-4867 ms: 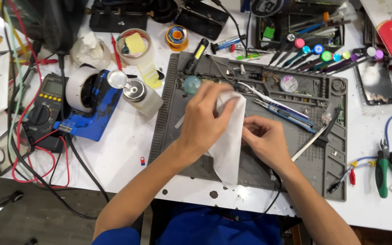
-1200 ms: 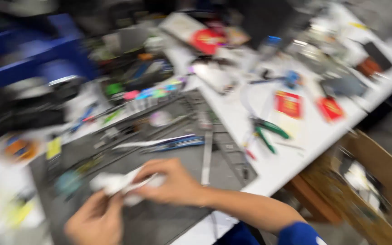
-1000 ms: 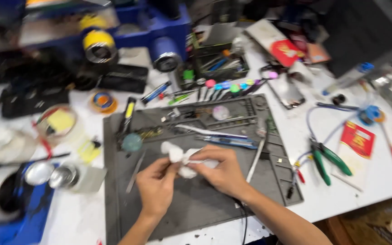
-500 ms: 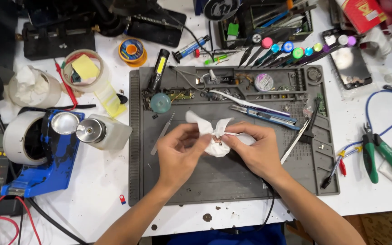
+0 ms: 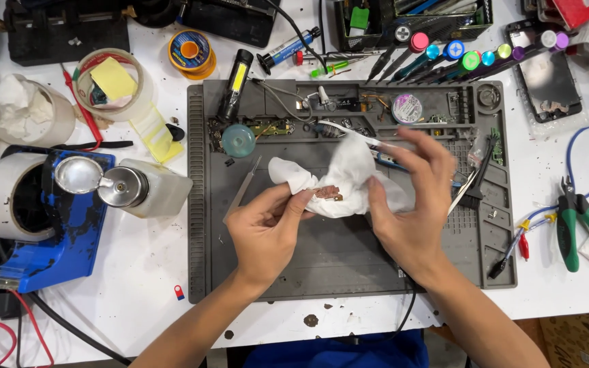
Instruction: Cleaning and inspecting joints on a small circuit board using a rotary tool, cleaning solution, and a soldering iron.
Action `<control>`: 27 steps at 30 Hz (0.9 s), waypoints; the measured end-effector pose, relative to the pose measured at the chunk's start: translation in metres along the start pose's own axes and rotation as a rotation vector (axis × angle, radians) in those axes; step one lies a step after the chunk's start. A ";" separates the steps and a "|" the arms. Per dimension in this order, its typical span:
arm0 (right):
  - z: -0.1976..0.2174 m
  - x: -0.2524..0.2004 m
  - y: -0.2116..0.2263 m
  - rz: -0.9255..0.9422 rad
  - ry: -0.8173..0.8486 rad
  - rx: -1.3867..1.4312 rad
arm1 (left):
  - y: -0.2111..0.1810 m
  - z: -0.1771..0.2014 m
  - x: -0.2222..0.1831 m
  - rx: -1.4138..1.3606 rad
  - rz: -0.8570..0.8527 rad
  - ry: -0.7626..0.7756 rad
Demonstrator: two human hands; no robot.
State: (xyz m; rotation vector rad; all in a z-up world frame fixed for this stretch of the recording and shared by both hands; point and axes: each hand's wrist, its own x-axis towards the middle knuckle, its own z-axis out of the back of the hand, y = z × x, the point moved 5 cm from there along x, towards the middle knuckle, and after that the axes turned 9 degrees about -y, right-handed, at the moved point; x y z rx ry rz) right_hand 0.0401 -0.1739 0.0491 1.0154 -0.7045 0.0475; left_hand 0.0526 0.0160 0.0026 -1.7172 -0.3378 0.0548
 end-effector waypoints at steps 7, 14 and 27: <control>-0.002 -0.007 0.004 0.117 0.146 -0.070 | -0.007 0.011 0.000 0.065 -0.183 -0.003; -0.003 -0.022 -0.037 -0.391 0.243 0.068 | -0.012 0.007 -0.001 0.026 -0.172 0.028; -0.014 -0.017 -0.014 -0.342 0.222 0.181 | -0.020 0.007 0.006 -0.030 -0.142 0.037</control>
